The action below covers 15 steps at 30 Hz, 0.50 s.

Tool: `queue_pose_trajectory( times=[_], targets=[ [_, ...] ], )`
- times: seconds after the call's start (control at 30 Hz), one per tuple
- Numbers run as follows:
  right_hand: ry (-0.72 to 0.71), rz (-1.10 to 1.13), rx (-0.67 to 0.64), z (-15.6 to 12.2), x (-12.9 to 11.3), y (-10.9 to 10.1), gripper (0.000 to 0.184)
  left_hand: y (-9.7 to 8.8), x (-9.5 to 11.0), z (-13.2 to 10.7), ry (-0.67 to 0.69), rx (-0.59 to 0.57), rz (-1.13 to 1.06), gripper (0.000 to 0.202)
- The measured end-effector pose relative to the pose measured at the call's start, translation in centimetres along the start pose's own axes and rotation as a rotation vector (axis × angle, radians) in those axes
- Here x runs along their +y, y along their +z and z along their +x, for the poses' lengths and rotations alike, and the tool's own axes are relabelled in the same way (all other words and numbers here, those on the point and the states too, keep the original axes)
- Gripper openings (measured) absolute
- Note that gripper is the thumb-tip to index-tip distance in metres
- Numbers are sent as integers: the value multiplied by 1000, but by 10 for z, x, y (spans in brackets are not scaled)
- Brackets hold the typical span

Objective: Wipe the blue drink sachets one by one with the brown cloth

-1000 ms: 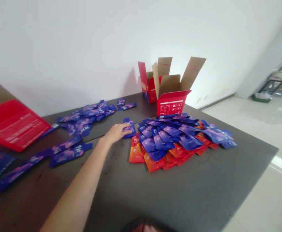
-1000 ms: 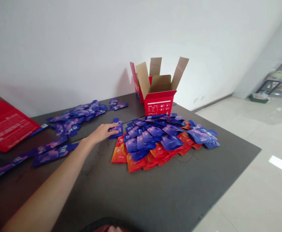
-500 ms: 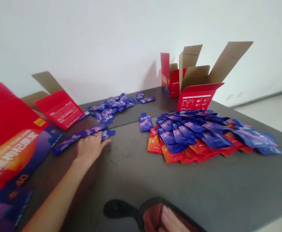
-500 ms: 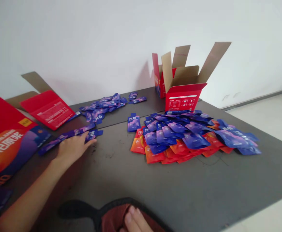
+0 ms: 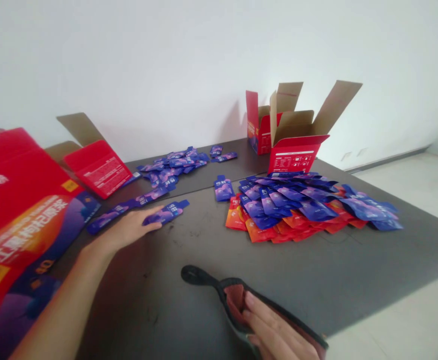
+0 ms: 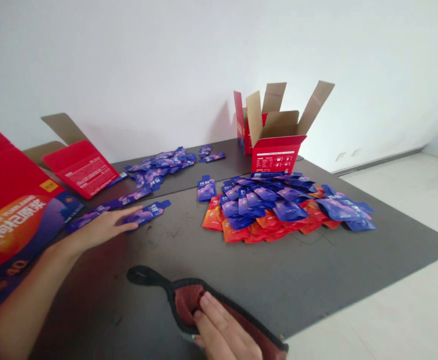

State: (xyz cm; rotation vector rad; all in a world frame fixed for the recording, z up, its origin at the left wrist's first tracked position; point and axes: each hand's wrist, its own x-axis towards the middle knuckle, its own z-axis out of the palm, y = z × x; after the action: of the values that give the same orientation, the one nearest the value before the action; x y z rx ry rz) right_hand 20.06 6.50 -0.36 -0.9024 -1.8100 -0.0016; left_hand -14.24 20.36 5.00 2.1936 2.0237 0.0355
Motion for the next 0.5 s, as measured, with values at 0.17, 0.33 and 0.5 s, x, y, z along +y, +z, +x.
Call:
queue_pose_trajectory(
  times=[0.17, 0.33, 0.5],
  targets=[
    [-13, 61, 20, 11, 8, -14, 24, 5, 3, -3, -27, -68, 69, 57],
    [45, 130, -89, 43, 12, -16, 30, 26, 69, -55, -128, 28, 169, 57],
    [79, 208, -80, 71, 19, 8, 23, 37, 92, -100, -40, 21, 92, 55]
  ],
)
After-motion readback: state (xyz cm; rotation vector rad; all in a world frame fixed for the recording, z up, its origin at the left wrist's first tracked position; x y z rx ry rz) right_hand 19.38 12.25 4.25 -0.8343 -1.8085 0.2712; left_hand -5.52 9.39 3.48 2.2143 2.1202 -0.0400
